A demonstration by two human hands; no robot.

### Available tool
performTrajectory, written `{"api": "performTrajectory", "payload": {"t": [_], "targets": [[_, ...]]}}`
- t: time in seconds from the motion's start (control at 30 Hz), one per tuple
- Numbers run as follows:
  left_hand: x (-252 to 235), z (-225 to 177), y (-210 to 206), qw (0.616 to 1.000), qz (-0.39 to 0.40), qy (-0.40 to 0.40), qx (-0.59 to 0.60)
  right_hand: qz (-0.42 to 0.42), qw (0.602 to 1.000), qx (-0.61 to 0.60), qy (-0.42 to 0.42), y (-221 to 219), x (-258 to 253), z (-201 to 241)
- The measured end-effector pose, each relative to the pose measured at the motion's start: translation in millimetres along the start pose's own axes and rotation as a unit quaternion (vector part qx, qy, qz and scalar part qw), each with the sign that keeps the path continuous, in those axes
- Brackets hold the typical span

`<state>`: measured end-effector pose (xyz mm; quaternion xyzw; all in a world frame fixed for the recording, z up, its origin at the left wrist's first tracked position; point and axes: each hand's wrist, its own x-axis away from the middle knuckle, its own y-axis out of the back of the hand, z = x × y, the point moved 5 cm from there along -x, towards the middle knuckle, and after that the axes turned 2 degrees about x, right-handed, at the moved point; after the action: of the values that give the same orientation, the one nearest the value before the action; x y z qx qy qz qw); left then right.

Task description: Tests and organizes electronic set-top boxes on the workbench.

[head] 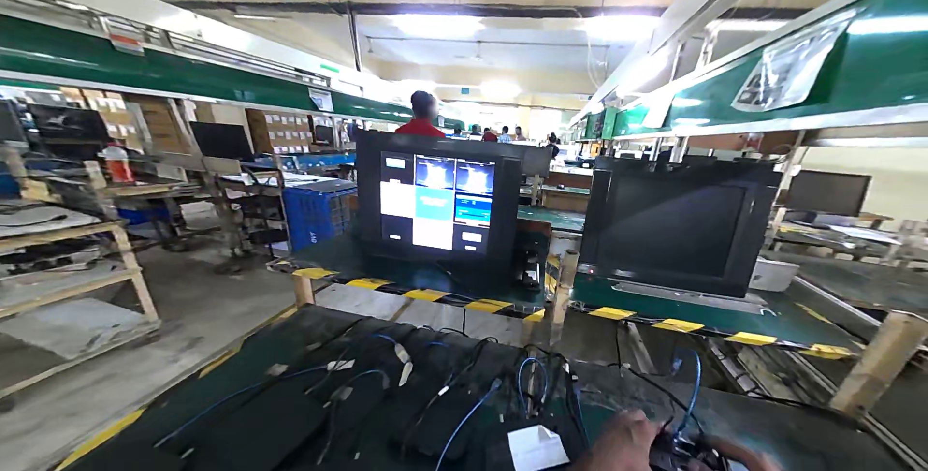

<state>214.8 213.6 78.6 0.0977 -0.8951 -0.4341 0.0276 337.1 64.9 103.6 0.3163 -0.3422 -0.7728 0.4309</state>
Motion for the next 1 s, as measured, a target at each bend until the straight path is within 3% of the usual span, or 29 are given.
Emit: {"api": "performTrajectory", "payload": {"t": [0.13, 0.2, 0.3, 0.4, 0.57, 0.67, 0.73, 0.83, 1.0], "targets": [[-0.4, -1.6, -10.8, 0.996, -0.023, 0.062, -0.057, -0.03, 0.99, 0.111, -0.076, 1.4, -13.4, 21.2], [-0.8, -2.8, -7.5, 0.995, -0.018, 0.086, -0.052, -0.051, 0.983, 0.16, -0.067, 1.6, -16.0, 35.9], [-3.1, -2.5, -6.9, 0.993, -0.006, 0.106, -0.05, -0.137, 0.985, 0.1, -0.038, -0.6, -11.6, 29.0], [-7.5, -7.4, -8.3, 0.992, 0.0, 0.108, -0.061, -0.2, 0.976, 0.053, -0.07, -1.7, -5.0, 14.4], [-2.7, -11.2, -0.6, 0.989, 0.02, 0.125, -0.074, -0.232, 0.971, -0.012, -0.053, -7.3, -10.4, 10.3], [-5.7, -10.8, -1.4, 0.987, 0.027, 0.132, -0.086, -0.269, 0.954, -0.12, -0.057, -5.7, -10.3, 1.7], [-7.1, -8.6, -0.8, 0.987, 0.025, 0.133, -0.088, -0.268, 0.945, -0.17, -0.077, -2.3, -11.3, -5.3], [-7.0, -8.3, 0.2, 0.987, 0.032, 0.136, -0.081, -0.213, 0.96, -0.148, -0.106, -5.6, -5.8, -8.0], [-8.4, -8.5, 1.4, 0.985, 0.04, 0.142, -0.087, -0.255, 0.949, -0.169, -0.077, -9.4, -2.0, -5.7]]}}
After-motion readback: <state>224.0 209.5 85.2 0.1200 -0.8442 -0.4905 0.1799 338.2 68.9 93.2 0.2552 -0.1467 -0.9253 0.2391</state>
